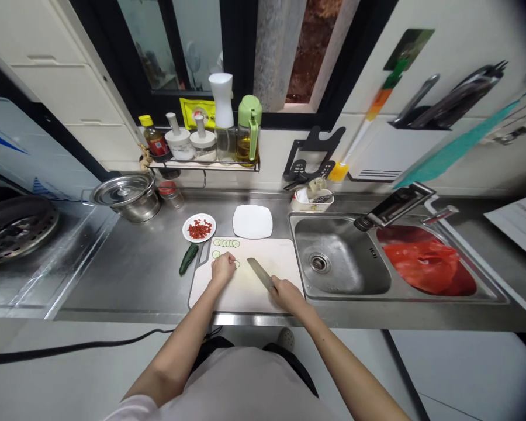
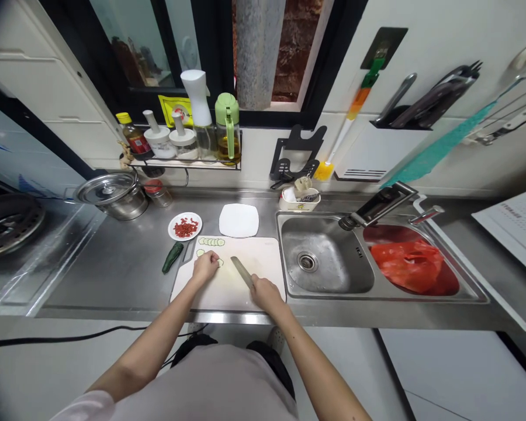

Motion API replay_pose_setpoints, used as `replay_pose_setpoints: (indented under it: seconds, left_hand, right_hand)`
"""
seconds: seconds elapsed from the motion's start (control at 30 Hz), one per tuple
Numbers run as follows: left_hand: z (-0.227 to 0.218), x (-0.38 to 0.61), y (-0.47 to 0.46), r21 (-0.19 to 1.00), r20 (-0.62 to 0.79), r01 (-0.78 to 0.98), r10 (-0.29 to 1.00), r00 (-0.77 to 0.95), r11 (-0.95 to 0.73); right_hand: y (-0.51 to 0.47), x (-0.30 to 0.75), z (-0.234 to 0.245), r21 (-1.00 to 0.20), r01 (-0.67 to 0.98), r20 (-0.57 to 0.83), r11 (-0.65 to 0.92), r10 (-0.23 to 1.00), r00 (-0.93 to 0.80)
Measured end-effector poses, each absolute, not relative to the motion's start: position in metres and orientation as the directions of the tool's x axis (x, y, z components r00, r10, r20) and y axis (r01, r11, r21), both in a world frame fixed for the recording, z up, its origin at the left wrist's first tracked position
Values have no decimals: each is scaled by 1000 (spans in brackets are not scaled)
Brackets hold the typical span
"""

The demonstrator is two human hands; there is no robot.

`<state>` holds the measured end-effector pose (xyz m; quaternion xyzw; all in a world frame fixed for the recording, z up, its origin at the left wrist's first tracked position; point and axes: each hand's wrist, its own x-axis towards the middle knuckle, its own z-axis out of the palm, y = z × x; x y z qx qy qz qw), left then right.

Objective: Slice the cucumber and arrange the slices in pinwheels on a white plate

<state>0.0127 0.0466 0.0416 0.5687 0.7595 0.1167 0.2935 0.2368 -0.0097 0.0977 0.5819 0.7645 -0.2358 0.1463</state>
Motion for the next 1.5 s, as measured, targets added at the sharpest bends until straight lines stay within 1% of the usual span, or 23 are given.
replay_pose_setpoints:
  seconds: [0.13,0.27,0.33,0.47,0.6,0.73,0.93,1.1,1.33,1.5]
  left_hand:
    - [41,13,46,546,-284,784,946,-159,296]
    - [41,7,45,546,-277,779,944,-179,308]
    - [41,1,44,551,-274,770,941,-197,322]
    - [41,-16,43,572,-238,731,928,-287,372]
    - [40,-30,44,571,-190,695,894,-406,437]
    - [38,-37,46,562,-185,676,869,-459,476]
    - [35,-42,48,537,-162,694,866,-473,479]
    - [35,-42,47,510,-141,733,884,-445,450]
    - [37,-42,44,431,-128,775,881,-455,462]
    - [40,-38,46,470,-86,761,881,-465,447]
  right_hand:
    - [-10,237,97,-194,963,-506,185,823,-260]
    - [-10,239,96,-194,964,-475,181,842,-254]
    - [-9,239,96,-186,966,-482,178,840,-247]
    - [-9,239,96,-185,969,-495,165,836,-236]
    - [-8,238,94,-215,965,-482,153,842,-241]
    - [-7,237,92,-217,963,-477,158,844,-246]
    - [-7,234,95,-207,963,-477,171,842,-252]
    - [-6,234,93,-188,968,-483,168,842,-240]
    - [-5,235,91,-190,965,-478,181,841,-252]
    - [-5,234,94,-192,968,-481,161,844,-236]
